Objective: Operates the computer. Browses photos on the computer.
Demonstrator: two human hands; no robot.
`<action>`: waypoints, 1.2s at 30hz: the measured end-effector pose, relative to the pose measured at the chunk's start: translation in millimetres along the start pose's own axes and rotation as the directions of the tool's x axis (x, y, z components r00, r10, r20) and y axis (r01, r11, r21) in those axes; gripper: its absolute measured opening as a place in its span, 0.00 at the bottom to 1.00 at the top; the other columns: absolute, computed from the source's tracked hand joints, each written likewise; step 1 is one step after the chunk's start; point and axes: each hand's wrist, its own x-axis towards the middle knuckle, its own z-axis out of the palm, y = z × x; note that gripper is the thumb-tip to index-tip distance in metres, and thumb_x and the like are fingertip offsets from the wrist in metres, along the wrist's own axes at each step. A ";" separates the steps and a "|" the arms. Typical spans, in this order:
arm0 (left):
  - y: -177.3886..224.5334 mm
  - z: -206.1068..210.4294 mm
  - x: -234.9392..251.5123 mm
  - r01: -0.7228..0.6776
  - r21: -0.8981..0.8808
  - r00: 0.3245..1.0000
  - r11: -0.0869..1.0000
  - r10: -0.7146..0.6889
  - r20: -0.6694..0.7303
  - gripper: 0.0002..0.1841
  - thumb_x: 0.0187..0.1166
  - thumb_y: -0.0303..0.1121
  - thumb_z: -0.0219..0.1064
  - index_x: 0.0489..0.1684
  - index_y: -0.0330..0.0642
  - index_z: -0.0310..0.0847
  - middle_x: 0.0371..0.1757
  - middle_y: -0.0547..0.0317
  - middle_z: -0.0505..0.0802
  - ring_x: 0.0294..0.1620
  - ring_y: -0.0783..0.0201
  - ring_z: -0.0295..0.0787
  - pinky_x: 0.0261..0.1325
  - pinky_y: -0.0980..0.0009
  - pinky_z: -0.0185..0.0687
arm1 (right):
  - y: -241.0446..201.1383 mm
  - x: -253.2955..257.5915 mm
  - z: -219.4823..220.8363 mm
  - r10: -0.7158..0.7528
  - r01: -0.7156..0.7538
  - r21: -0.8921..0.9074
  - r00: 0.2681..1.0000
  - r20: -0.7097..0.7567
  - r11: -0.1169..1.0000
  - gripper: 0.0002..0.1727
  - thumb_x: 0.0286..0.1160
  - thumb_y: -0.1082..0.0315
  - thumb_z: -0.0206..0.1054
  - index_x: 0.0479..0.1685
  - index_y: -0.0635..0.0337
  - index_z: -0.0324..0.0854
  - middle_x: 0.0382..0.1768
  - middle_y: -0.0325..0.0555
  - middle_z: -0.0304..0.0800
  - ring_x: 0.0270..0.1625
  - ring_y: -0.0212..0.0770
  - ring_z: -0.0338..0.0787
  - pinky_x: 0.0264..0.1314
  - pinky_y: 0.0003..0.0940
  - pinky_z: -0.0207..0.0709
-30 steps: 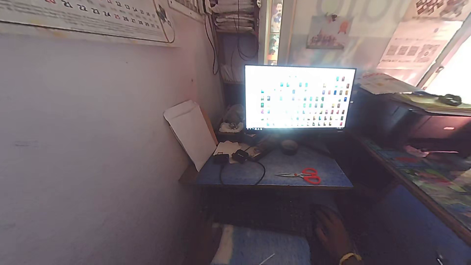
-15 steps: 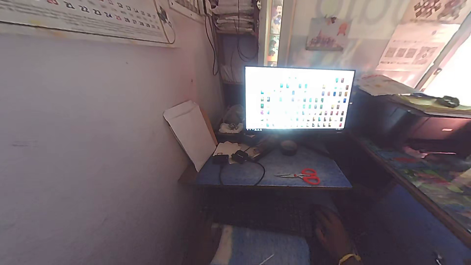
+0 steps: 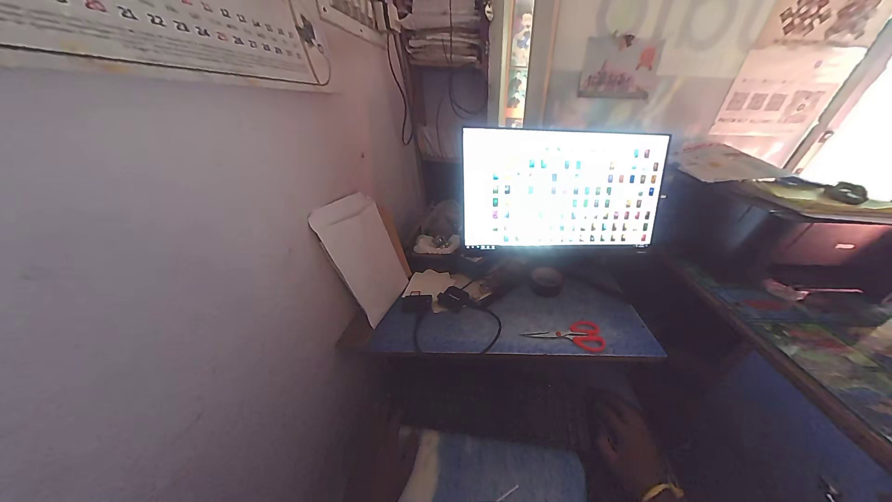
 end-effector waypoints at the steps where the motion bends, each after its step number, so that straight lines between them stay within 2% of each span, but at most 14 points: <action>1: 1.2 -1.1 0.2 0.004 -0.005 1.000 1.000 -0.004 0.008 0.34 0.81 0.53 0.61 0.84 0.43 0.71 0.92 0.42 0.63 0.92 0.41 0.59 0.88 0.45 0.60 | 0.9 -0.1 0.6 -0.003 0.003 0.002 1.000 -0.001 1.000 0.26 0.64 0.59 0.68 0.65 0.53 0.90 0.75 0.55 0.83 0.76 0.60 0.83 0.77 0.56 0.76; 10: 1.9 -3.4 -2.1 -0.018 -0.001 1.000 1.000 0.018 -0.007 0.35 0.82 0.54 0.59 0.84 0.41 0.70 0.93 0.40 0.62 0.93 0.40 0.54 0.90 0.45 0.56 | 1.5 0.2 1.7 -0.016 0.017 0.005 1.000 -0.025 1.000 0.26 0.65 0.57 0.67 0.65 0.53 0.90 0.75 0.54 0.83 0.76 0.59 0.82 0.77 0.55 0.76; 16: 1.9 -3.7 -2.7 -0.028 0.000 0.999 1.000 0.028 -0.020 0.35 0.82 0.54 0.58 0.83 0.40 0.71 0.92 0.39 0.63 0.93 0.40 0.55 0.90 0.45 0.57 | 2.0 -0.2 2.6 -0.012 0.012 -0.004 1.000 -0.023 1.000 0.26 0.66 0.58 0.66 0.65 0.50 0.90 0.75 0.51 0.83 0.76 0.57 0.83 0.77 0.55 0.76; 20: 2.5 -6.6 -4.7 -0.027 -0.004 1.000 1.000 0.027 0.011 0.35 0.83 0.54 0.57 0.83 0.38 0.71 0.92 0.38 0.61 0.93 0.41 0.54 0.91 0.45 0.55 | -2.5 -1.6 -3.1 0.011 -0.011 0.009 1.000 0.002 1.000 0.26 0.66 0.59 0.67 0.66 0.52 0.89 0.76 0.55 0.82 0.77 0.60 0.81 0.77 0.57 0.75; 26: 0.1 -4.0 -5.5 -0.049 0.006 0.999 0.999 0.049 -0.012 0.35 0.83 0.54 0.57 0.81 0.37 0.73 0.92 0.37 0.62 0.93 0.38 0.55 0.91 0.46 0.55 | 0.5 -2.6 -0.2 0.010 -0.010 -0.013 1.000 0.007 1.000 0.26 0.66 0.57 0.66 0.66 0.51 0.89 0.75 0.55 0.83 0.77 0.60 0.81 0.77 0.57 0.75; 36: 0.2 -1.5 -6.5 -0.041 0.023 0.999 0.999 0.041 -0.022 0.35 0.82 0.55 0.58 0.84 0.40 0.71 0.93 0.40 0.62 0.93 0.41 0.55 0.91 0.47 0.56 | 2.0 -2.8 -0.2 -0.006 0.006 -0.008 1.000 0.006 1.000 0.25 0.67 0.57 0.66 0.65 0.52 0.90 0.76 0.54 0.82 0.77 0.60 0.81 0.78 0.57 0.75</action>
